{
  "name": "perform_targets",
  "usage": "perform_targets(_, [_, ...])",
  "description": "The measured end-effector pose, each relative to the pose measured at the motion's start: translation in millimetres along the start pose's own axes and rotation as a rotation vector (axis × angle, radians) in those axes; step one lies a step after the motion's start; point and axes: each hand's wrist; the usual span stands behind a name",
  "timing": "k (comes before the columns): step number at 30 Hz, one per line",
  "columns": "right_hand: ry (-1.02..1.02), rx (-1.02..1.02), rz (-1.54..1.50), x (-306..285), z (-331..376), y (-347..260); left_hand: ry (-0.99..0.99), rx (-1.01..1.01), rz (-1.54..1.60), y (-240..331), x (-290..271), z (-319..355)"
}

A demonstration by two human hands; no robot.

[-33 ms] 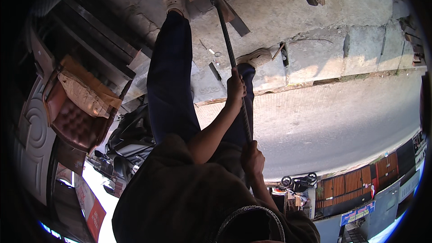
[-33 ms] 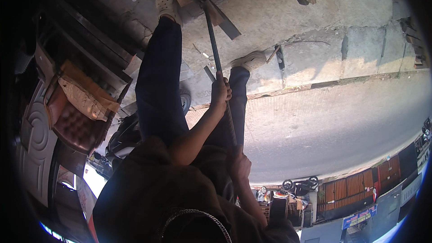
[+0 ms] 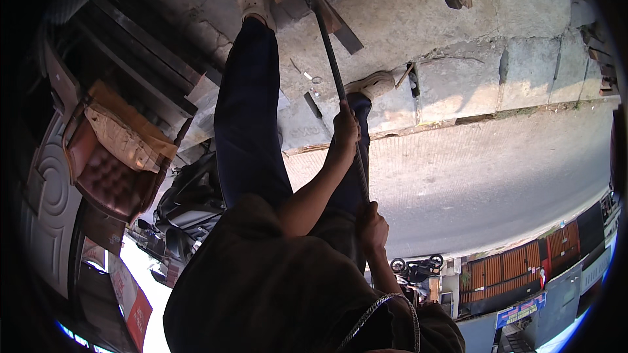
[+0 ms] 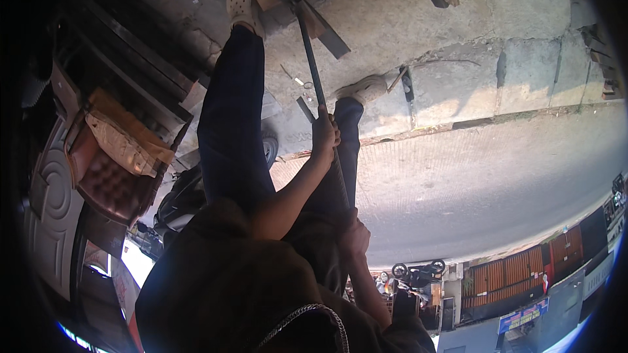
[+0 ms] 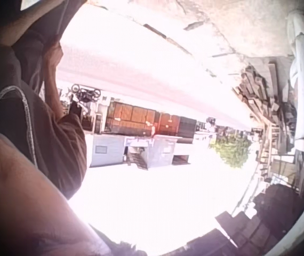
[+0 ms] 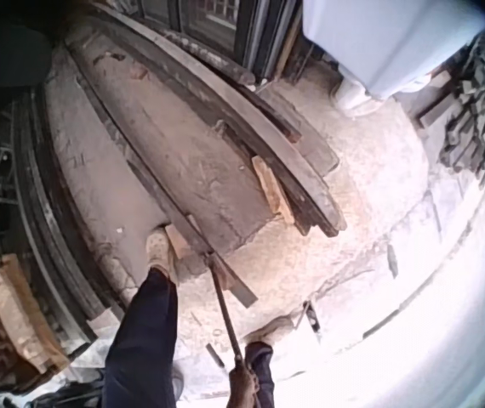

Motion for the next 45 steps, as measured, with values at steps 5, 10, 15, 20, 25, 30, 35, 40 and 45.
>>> perform_targets(5, [0.094, -0.056, 0.07, 16, -50, 60, 0.061, 0.217, -0.041, -67, -8, -62])
perform_targets(10, [0.228, -0.133, 0.085, 54, -148, 121, -0.052, 0.127, 0.098, -89, 0, -109])
perform_targets(15, [0.259, -0.01, 0.021, 50, -252, 146, -0.1, 0.17, -0.035, -75, 34, -152])
perform_targets(20, [0.42, -0.138, -0.039, 35, -250, 113, -0.153, 0.319, 0.047, -29, 40, -157])
perform_targets(25, [0.323, -0.177, -0.295, 51, -154, 77, -0.157, 0.253, -0.06, -15, 20, -77])
perform_targets(30, [0.048, -0.012, -0.516, 56, -51, 56, -0.272, 0.101, -0.145, -33, 0, -10])
perform_targets(35, [-0.019, 0.011, -0.396, 51, 20, 71, -0.195, -0.14, 0.008, -82, -34, 26])
perform_targets(40, [-0.115, 0.02, -0.278, 10, 62, 69, -0.146, -0.242, 0.084, -114, -61, 62])
perform_targets(45, [-0.058, 0.007, -0.268, 11, 76, 57, -0.288, -0.057, -0.589, -74, -73, 48])
Point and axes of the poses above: each hand's wrist, its own z-axis away from the middle knuckle, its own x-axis out of the palm, y = z × x, and after that the axes turned 6 degrees about -y, right-handed
